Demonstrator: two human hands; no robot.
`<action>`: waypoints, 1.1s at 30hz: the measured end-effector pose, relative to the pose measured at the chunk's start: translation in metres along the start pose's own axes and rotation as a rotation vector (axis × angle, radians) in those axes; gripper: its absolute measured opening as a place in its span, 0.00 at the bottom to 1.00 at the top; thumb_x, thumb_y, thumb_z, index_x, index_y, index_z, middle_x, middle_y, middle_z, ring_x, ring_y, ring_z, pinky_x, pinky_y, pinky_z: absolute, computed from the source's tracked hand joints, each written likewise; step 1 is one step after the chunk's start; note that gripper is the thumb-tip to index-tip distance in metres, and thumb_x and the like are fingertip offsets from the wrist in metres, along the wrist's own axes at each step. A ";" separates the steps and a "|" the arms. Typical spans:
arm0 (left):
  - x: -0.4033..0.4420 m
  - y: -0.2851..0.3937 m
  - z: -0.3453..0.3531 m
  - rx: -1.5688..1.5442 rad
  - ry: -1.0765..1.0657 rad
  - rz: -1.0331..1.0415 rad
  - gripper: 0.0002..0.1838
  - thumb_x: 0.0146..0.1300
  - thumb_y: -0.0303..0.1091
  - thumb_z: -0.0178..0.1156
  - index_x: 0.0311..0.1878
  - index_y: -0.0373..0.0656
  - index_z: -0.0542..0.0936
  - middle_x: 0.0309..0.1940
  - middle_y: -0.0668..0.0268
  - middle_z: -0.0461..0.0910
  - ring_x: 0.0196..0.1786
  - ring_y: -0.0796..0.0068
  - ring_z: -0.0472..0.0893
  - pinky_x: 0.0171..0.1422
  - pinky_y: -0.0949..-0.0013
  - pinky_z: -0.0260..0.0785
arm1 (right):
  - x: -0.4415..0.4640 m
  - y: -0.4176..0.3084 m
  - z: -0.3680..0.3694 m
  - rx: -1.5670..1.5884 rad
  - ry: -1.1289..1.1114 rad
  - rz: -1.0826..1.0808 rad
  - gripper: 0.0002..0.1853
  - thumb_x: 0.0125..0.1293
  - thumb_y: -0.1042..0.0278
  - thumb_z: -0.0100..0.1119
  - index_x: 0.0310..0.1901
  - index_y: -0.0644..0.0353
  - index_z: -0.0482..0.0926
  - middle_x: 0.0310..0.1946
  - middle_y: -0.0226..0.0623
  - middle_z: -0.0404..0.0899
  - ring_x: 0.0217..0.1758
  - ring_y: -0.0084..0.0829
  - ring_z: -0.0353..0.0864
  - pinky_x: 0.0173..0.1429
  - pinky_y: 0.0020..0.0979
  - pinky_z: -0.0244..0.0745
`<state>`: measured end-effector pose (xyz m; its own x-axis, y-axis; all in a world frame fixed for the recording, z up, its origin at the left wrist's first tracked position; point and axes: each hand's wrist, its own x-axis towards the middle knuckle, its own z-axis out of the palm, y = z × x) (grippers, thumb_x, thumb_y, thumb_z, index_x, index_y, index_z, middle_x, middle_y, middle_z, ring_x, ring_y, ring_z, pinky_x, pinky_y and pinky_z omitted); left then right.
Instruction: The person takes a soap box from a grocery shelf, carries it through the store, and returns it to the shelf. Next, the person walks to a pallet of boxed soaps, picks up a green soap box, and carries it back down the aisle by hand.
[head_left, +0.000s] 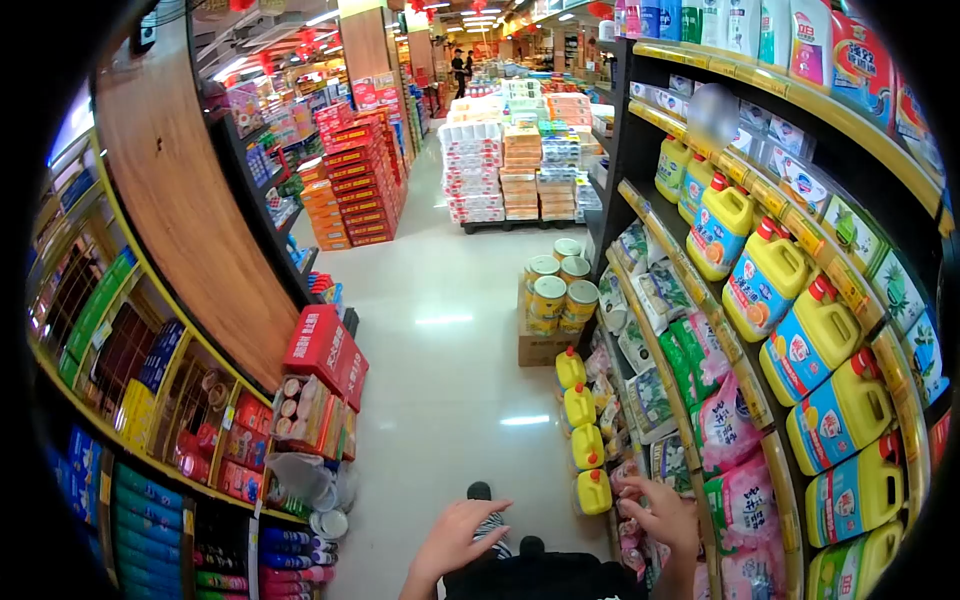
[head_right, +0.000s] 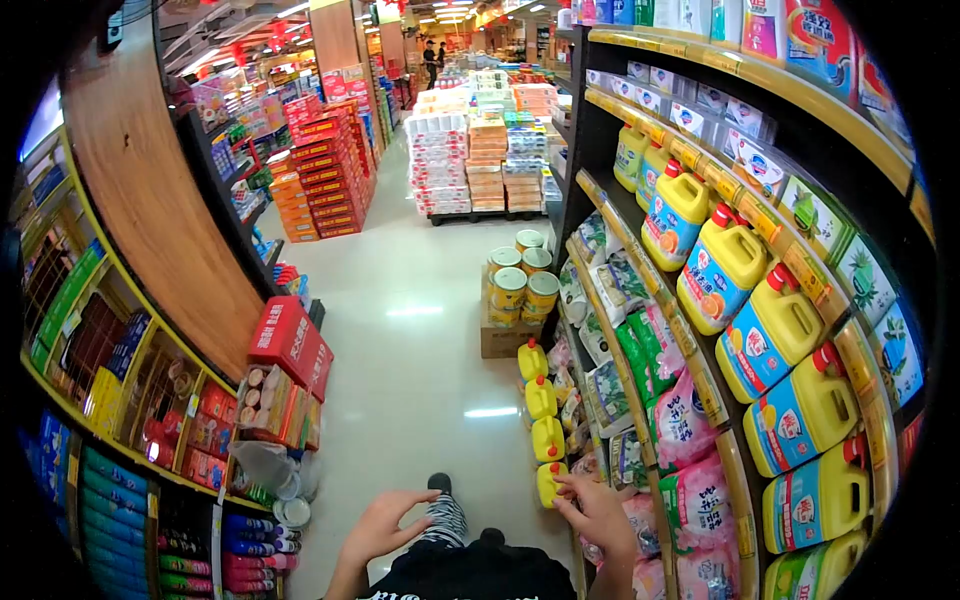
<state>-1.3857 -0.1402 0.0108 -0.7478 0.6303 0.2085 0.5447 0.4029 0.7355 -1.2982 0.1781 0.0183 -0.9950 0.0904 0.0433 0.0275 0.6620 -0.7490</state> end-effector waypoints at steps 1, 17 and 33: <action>0.011 -0.006 -0.002 -0.005 -0.007 0.007 0.19 0.61 0.39 0.62 0.54 0.45 0.77 0.46 0.61 0.81 0.47 0.61 0.79 0.56 0.62 0.67 | 0.007 0.002 0.001 0.075 -0.048 0.062 0.19 0.61 0.66 0.60 0.53 0.62 0.75 0.37 0.41 0.82 0.42 0.39 0.82 0.47 0.35 0.74; 0.174 -0.126 -0.147 0.135 0.078 0.207 0.17 0.59 0.33 0.63 0.52 0.45 0.78 0.46 0.63 0.82 0.48 0.61 0.79 0.55 0.60 0.68 | 0.230 -0.067 0.037 -0.062 0.133 -0.107 0.18 0.61 0.62 0.61 0.50 0.61 0.77 0.37 0.42 0.82 0.42 0.38 0.82 0.48 0.36 0.73; 0.201 -0.221 -0.192 0.085 0.195 -0.180 0.16 0.59 0.34 0.63 0.51 0.46 0.79 0.43 0.63 0.82 0.47 0.61 0.79 0.55 0.62 0.67 | 0.414 -0.072 0.104 -0.001 -0.264 -0.180 0.18 0.63 0.57 0.58 0.48 0.60 0.77 0.37 0.41 0.82 0.43 0.40 0.81 0.48 0.37 0.73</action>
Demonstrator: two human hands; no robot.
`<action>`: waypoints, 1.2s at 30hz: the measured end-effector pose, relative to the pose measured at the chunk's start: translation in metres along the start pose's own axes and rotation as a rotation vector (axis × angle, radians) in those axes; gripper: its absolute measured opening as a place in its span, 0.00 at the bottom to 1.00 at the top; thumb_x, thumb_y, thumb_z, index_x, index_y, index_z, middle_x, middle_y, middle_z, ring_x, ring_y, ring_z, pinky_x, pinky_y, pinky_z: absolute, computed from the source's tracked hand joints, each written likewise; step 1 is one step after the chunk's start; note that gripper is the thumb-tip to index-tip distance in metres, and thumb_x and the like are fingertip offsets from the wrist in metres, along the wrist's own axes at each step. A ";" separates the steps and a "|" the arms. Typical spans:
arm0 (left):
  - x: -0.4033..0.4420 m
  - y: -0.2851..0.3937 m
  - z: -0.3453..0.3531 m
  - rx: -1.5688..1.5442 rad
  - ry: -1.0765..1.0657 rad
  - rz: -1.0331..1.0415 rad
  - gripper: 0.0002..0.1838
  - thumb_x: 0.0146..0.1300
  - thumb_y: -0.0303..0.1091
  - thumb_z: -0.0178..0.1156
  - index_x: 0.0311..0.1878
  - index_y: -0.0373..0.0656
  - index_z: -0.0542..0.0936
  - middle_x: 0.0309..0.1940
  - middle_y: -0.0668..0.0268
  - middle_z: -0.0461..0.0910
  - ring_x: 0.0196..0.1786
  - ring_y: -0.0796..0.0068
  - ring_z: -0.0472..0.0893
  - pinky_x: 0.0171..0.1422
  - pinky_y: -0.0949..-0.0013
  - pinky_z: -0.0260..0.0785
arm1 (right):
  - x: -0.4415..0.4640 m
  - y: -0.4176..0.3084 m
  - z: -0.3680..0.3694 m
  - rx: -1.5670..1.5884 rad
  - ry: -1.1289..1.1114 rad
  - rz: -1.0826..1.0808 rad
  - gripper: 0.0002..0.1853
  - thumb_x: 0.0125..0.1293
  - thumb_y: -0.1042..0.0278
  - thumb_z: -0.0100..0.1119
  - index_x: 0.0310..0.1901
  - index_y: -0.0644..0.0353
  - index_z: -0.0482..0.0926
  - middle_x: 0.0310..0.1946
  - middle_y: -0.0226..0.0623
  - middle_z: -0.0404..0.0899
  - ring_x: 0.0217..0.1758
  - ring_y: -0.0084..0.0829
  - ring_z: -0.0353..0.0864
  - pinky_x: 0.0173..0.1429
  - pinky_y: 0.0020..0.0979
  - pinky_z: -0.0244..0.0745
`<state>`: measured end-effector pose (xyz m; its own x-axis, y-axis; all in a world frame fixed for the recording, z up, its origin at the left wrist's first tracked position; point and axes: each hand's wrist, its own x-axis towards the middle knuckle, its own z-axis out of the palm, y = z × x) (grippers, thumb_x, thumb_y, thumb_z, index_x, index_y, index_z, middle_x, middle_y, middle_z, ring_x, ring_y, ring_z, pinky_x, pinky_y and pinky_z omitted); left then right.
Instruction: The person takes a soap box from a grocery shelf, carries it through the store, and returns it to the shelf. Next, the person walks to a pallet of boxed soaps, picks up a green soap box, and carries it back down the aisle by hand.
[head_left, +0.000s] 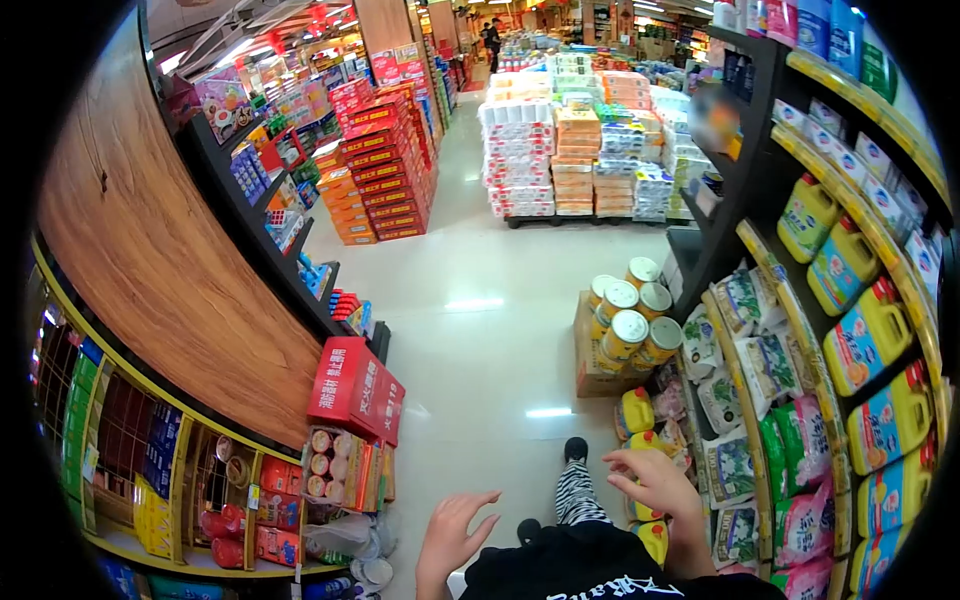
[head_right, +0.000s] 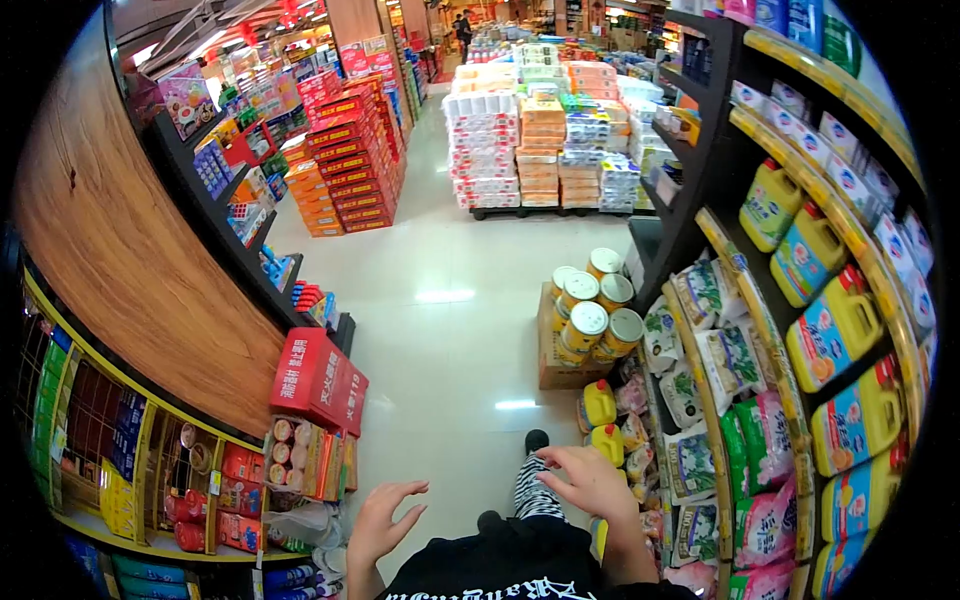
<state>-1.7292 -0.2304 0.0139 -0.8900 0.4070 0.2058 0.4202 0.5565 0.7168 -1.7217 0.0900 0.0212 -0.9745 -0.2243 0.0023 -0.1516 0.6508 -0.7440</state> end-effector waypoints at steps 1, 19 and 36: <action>0.009 -0.004 0.000 0.010 0.003 -0.007 0.16 0.59 0.34 0.63 0.51 0.46 0.79 0.43 0.63 0.82 0.47 0.61 0.79 0.55 0.62 0.67 | 0.018 0.001 -0.004 -0.032 -0.009 -0.048 0.18 0.63 0.57 0.58 0.49 0.60 0.77 0.37 0.40 0.82 0.43 0.39 0.81 0.48 0.37 0.72; 0.300 -0.002 0.054 -0.056 -0.014 0.104 0.17 0.58 0.33 0.63 0.52 0.46 0.79 0.44 0.65 0.83 0.49 0.65 0.80 0.56 0.63 0.67 | 0.206 0.111 -0.160 -0.076 0.047 -0.101 0.16 0.61 0.61 0.59 0.46 0.63 0.78 0.38 0.43 0.82 0.42 0.39 0.82 0.46 0.35 0.75; 0.518 -0.082 0.068 -0.411 -0.375 0.129 0.22 0.61 0.34 0.61 0.60 0.45 0.74 0.48 0.63 0.81 0.51 0.62 0.79 0.60 0.63 0.66 | 0.329 0.171 -0.197 0.055 0.206 0.247 0.18 0.62 0.58 0.59 0.49 0.60 0.78 0.36 0.41 0.82 0.41 0.39 0.81 0.47 0.35 0.72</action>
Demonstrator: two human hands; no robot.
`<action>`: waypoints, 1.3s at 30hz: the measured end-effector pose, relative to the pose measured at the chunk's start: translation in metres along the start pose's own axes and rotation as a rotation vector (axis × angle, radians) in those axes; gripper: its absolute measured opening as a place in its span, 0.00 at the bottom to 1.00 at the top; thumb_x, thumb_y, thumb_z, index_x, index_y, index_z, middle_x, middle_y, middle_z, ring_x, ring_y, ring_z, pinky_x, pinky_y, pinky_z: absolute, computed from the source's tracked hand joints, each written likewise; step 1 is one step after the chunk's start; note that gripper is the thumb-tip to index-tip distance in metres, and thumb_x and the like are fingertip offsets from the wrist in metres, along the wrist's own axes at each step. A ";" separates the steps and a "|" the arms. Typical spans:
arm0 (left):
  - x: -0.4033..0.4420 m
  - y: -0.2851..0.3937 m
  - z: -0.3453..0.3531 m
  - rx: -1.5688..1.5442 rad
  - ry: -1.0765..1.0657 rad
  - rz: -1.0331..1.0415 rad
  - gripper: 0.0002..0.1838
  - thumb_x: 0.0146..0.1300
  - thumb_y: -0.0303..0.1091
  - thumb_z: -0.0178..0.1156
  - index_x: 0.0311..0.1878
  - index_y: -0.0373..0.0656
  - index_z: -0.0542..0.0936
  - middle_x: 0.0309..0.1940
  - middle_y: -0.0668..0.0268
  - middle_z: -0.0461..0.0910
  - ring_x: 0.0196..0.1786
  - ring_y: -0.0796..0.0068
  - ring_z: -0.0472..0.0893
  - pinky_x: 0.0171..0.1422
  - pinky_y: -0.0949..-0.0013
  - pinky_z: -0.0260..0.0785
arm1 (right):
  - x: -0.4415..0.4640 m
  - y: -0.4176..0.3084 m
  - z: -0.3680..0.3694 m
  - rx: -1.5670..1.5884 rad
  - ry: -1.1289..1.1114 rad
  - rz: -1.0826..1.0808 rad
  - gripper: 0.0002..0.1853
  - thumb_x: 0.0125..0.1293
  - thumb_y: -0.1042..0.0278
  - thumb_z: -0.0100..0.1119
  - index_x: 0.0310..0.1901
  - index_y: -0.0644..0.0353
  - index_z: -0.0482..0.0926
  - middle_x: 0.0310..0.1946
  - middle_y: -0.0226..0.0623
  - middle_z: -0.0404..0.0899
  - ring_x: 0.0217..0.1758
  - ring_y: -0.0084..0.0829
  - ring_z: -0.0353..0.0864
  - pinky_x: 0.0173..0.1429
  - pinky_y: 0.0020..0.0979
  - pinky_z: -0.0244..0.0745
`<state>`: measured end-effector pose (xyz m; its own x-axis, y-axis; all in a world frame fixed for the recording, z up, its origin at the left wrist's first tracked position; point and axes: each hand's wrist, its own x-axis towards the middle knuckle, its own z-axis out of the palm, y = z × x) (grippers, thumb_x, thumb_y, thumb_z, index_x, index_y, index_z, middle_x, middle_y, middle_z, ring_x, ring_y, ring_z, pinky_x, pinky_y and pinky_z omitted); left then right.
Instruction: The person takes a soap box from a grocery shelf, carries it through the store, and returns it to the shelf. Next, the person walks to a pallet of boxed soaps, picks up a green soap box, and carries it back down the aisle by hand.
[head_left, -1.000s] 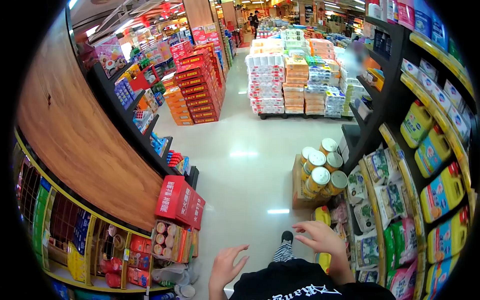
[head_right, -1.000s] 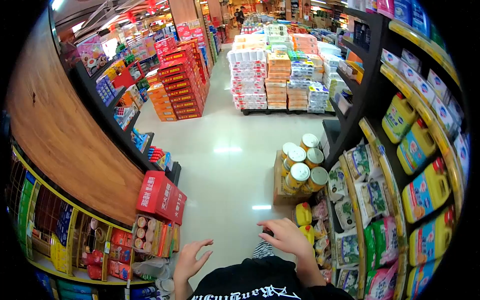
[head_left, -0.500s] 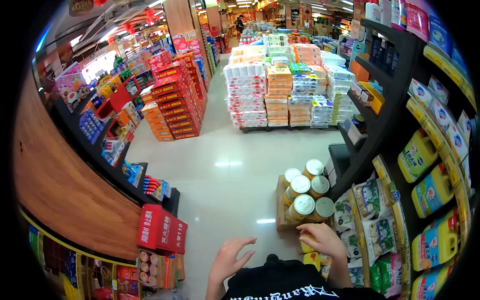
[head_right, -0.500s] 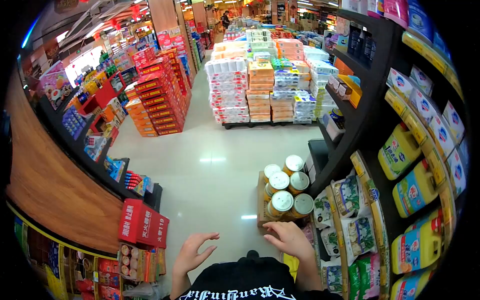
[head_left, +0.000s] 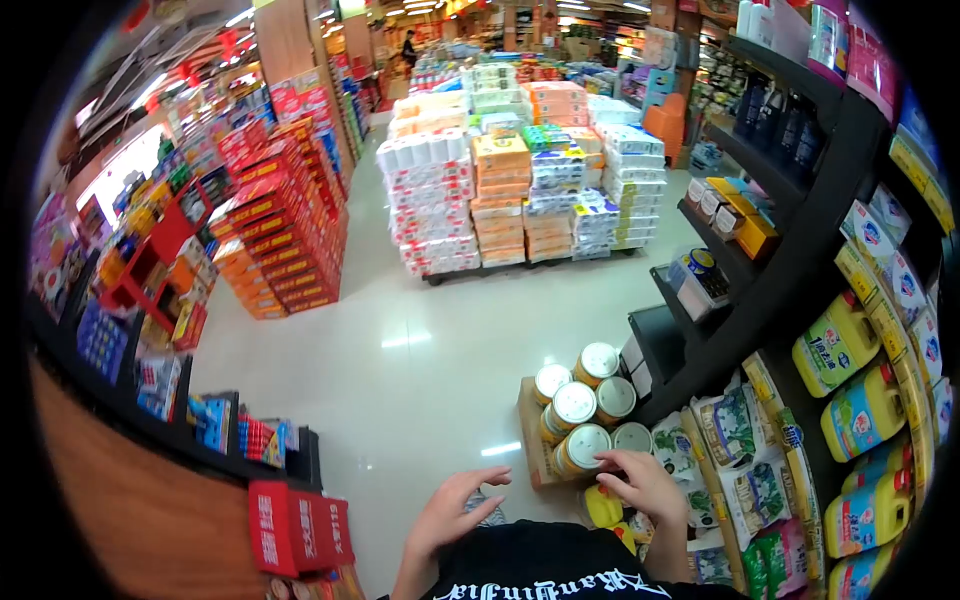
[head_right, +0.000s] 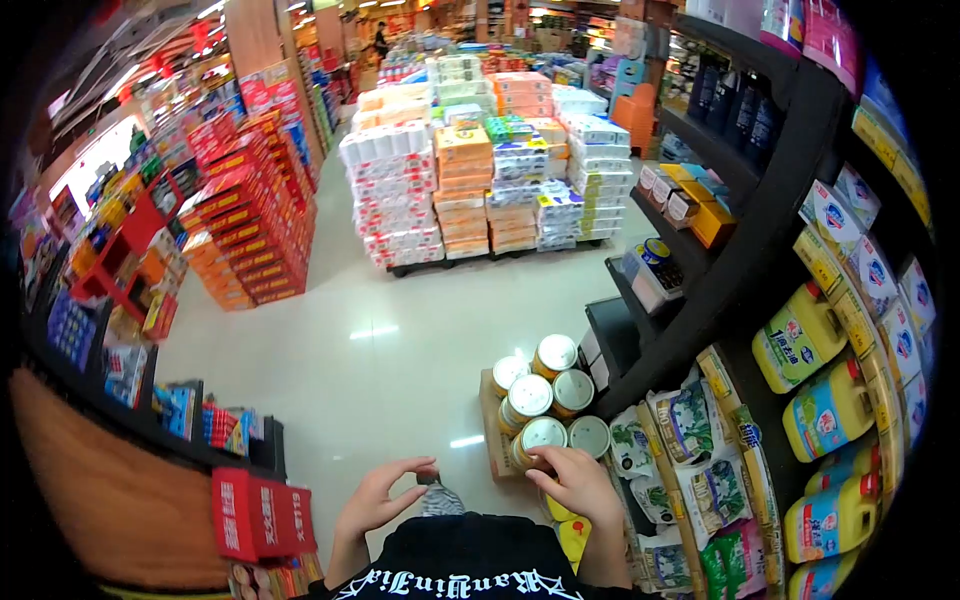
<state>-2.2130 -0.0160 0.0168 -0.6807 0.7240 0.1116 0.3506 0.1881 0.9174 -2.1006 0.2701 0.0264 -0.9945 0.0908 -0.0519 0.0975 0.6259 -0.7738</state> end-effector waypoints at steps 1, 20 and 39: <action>0.012 0.000 -0.015 0.003 -0.019 0.016 0.22 0.61 0.34 0.61 0.60 0.45 0.74 0.48 0.63 0.81 0.51 0.62 0.79 0.60 0.63 0.66 | 0.013 -0.005 0.001 -0.039 0.040 -0.023 0.18 0.62 0.58 0.59 0.49 0.61 0.77 0.36 0.42 0.82 0.42 0.40 0.81 0.47 0.35 0.72; 0.146 -0.097 -0.198 -0.018 0.082 -0.058 0.21 0.60 0.27 0.59 0.58 0.39 0.74 0.47 0.59 0.82 0.53 0.67 0.80 0.62 0.64 0.67 | 0.271 -0.035 0.024 -0.168 -0.043 -0.064 0.18 0.63 0.58 0.58 0.49 0.62 0.76 0.37 0.43 0.82 0.42 0.41 0.83 0.46 0.36 0.76; 0.435 -0.125 -0.233 0.123 0.132 0.080 0.20 0.60 0.33 0.62 0.56 0.42 0.76 0.46 0.61 0.82 0.50 0.63 0.80 0.58 0.63 0.68 | 0.525 0.041 -0.100 -0.288 -0.003 -0.192 0.18 0.63 0.55 0.58 0.48 0.59 0.77 0.38 0.42 0.83 0.44 0.42 0.82 0.48 0.38 0.75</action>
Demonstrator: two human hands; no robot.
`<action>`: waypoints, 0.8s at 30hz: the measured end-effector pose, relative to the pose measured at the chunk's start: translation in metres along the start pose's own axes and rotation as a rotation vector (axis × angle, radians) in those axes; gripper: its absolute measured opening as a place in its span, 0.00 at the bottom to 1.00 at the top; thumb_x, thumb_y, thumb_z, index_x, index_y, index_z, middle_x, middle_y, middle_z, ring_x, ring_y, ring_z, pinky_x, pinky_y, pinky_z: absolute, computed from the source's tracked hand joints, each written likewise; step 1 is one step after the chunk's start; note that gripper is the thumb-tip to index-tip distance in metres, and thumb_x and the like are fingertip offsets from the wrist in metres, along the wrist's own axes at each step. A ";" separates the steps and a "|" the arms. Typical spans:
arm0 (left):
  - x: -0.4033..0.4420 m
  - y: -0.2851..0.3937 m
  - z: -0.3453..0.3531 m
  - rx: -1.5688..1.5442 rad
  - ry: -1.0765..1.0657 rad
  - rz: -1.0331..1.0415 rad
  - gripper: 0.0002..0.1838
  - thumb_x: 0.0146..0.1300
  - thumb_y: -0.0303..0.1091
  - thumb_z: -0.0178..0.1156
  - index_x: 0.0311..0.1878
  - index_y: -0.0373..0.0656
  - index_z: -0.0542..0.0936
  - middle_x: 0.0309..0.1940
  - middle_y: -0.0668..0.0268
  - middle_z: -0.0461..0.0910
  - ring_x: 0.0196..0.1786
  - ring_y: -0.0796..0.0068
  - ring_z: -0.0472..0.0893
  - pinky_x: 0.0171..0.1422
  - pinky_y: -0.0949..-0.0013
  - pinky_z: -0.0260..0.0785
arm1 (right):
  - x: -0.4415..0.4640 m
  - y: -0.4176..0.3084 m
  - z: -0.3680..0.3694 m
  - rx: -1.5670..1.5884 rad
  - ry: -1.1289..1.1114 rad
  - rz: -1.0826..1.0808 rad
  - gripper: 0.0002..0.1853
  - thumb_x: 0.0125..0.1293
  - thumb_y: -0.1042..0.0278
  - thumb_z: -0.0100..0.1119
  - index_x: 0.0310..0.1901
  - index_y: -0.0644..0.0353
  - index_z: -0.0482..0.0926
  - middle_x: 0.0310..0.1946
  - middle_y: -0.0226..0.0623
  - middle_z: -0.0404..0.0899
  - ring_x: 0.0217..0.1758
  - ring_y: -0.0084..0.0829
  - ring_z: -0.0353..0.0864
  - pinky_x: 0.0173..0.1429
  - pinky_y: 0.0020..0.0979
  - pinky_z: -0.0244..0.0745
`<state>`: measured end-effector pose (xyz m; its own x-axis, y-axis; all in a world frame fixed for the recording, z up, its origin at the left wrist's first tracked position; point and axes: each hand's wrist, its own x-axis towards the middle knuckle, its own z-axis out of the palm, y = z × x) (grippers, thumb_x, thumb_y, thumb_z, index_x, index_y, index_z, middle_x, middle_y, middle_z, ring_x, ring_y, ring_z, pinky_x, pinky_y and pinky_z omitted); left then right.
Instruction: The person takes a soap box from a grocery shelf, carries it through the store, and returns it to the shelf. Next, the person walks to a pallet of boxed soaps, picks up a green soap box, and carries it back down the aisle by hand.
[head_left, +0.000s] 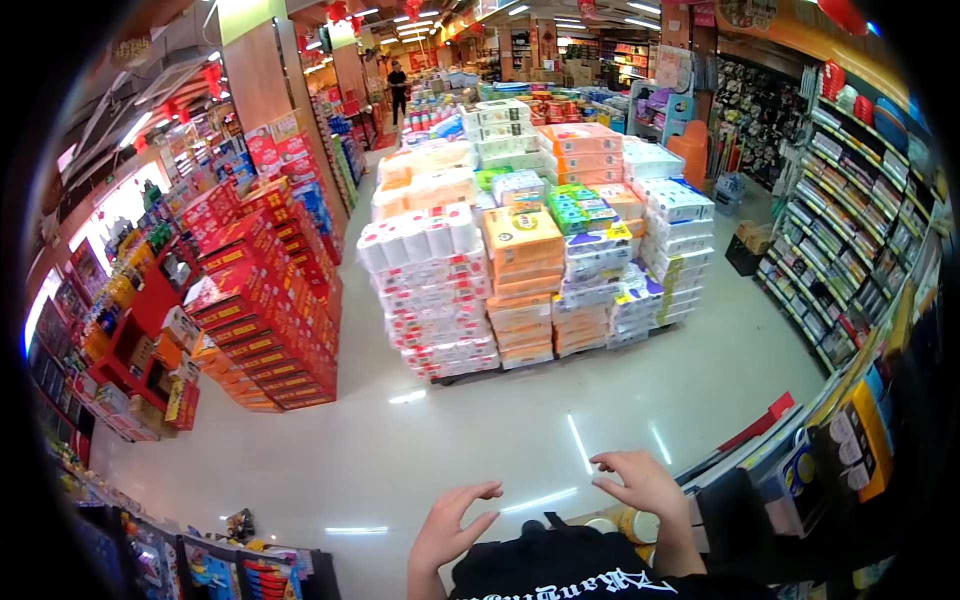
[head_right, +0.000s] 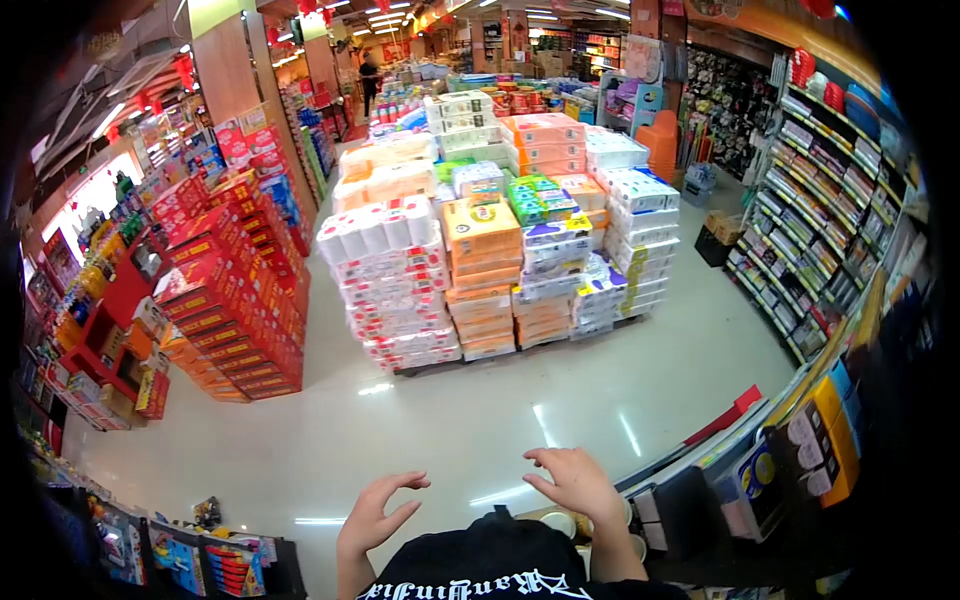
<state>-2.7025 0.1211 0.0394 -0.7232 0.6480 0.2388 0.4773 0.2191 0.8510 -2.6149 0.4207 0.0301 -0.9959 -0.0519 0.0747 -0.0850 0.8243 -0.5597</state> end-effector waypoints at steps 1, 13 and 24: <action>0.010 -0.007 0.004 -0.027 -0.032 -0.020 0.20 0.60 0.33 0.62 0.56 0.42 0.76 0.46 0.61 0.82 0.50 0.63 0.80 0.58 0.63 0.68 | 0.002 0.007 -0.002 0.043 0.001 0.026 0.18 0.64 0.56 0.58 0.48 0.60 0.77 0.38 0.42 0.83 0.43 0.42 0.82 0.49 0.37 0.75; 0.168 -0.093 -0.016 -0.026 -0.283 0.016 0.21 0.61 0.36 0.61 0.57 0.42 0.75 0.51 0.60 0.80 0.53 0.61 0.78 0.59 0.63 0.68 | 0.087 0.054 0.002 0.134 0.065 0.341 0.19 0.64 0.56 0.58 0.49 0.61 0.76 0.41 0.45 0.82 0.45 0.42 0.82 0.49 0.37 0.75; 0.303 -0.152 -0.115 0.068 -0.229 0.112 0.23 0.60 0.37 0.62 0.58 0.41 0.75 0.49 0.56 0.80 0.53 0.57 0.79 0.59 0.60 0.69 | 0.275 0.065 -0.008 -0.050 0.139 0.136 0.18 0.63 0.59 0.60 0.49 0.61 0.76 0.41 0.45 0.82 0.44 0.42 0.82 0.47 0.37 0.76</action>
<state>-3.0514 0.2002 0.0363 -0.5357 0.8177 0.2107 0.5862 0.1804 0.7898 -2.8940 0.4648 0.0211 -0.9837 0.1369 0.1167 0.0547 0.8456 -0.5309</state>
